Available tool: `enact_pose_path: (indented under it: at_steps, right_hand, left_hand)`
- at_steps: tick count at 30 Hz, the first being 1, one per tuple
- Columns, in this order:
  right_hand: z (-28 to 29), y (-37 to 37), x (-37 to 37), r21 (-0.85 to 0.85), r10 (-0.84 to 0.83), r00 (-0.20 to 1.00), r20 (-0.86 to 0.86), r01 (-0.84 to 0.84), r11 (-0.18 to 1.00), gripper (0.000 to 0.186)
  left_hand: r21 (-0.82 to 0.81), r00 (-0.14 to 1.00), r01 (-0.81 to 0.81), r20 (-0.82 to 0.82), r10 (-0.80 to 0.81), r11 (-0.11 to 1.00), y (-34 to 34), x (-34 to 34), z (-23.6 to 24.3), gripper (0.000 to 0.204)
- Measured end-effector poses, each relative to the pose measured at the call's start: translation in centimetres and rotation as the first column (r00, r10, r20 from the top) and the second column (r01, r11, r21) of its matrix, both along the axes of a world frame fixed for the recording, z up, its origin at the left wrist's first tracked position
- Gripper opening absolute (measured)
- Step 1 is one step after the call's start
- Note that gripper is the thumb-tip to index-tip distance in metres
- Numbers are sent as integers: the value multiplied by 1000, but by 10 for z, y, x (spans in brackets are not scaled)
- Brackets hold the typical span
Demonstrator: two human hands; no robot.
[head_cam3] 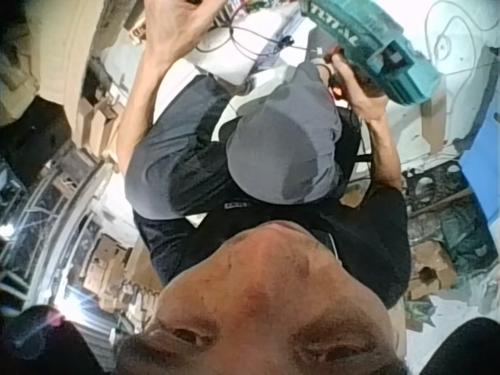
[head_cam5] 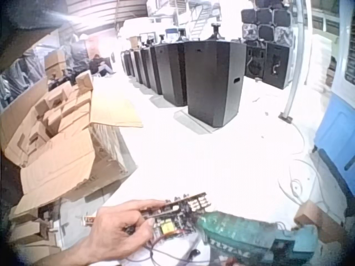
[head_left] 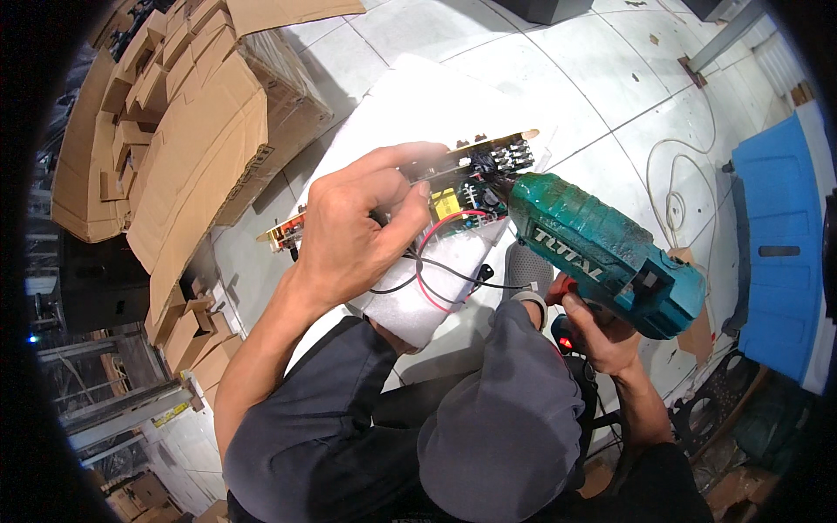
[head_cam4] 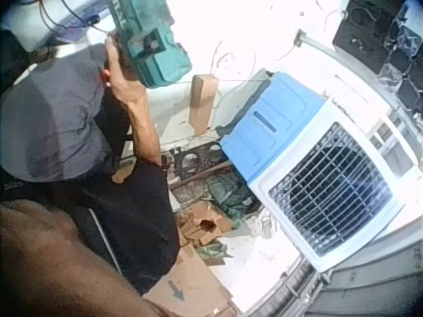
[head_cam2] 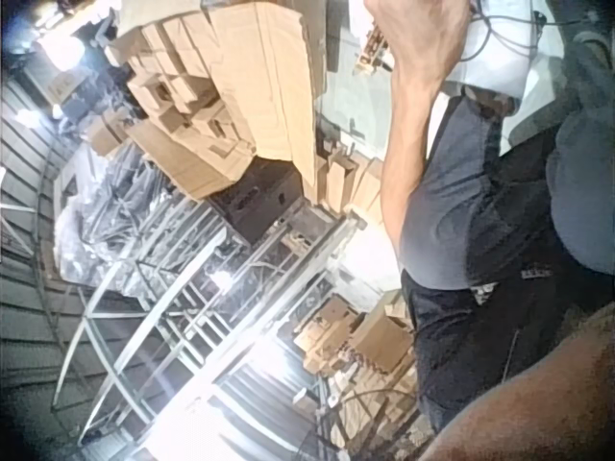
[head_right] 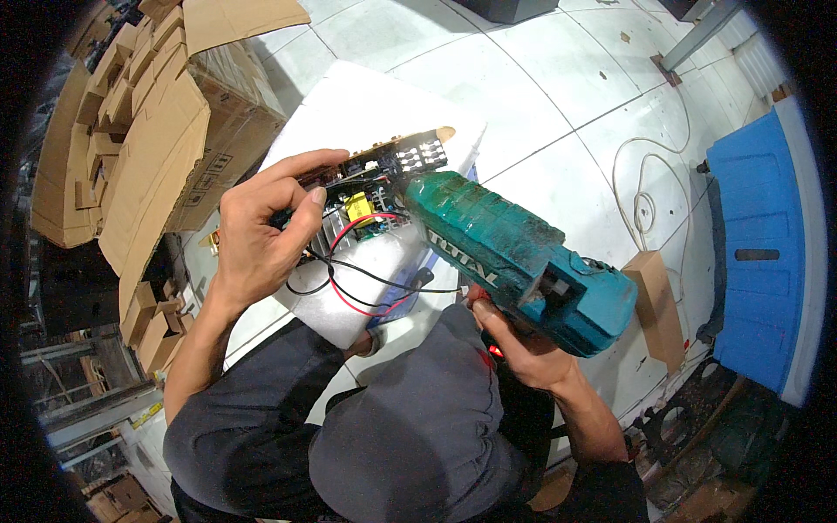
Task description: The person unpacks a circuit board from a box, removes protective packaging, and uses a soldering iron to work on the board's components. The person handles wires and adjusts parts on the board while seated on the floor.
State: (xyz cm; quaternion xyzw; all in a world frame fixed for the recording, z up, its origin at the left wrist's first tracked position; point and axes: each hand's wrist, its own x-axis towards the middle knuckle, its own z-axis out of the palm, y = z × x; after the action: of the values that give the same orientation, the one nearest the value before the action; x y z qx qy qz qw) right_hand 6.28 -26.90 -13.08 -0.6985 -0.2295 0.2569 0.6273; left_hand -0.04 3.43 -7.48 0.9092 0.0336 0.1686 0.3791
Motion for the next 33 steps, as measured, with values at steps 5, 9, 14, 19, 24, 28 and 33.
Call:
enact_pose_path:
  at_steps: [5, 9, 14, 19, 24, 28, 33]
  right_hand:
    - [-6, 1, 0, 25, 46, 971, 234, -53, 998, 22]
    - [-5, 3, 2, -104, 143, 943, 302, -117, 988, 16]
    - [-5, 2, 1, -252, 230, 872, 432, -129, 959, 15]
    - [-5, 4, -3, -265, 204, 893, 401, -100, 959, 14]
    - [-5, 4, -3, -260, 198, 887, 417, -93, 961, 17]
    - [-1, 7, -4, -75, 108, 961, 256, -92, 993, 19]
    - [0, -1, -7, -185, 143, 937, 319, -86, 979, 18]
  left_hand:
    - [-19, 999, 26, 21, -26, 999, 0, 1, 0, 25]
    - [-18, 998, 41, 40, -40, 999, 1, 0, 0, 26]
    - [3, 999, 36, 5, -36, 999, 1, 0, 1, 27]
    - [-1, 997, 75, -4, -75, 997, 4, 0, -1, 25]
    - [8, 990, 137, 20, -137, 991, 7, 0, -1, 21]
    - [21, 990, 141, 15, -141, 990, 8, -1, -4, 20]
    - [51, 990, 143, 4, -143, 988, 7, 0, -2, 20]
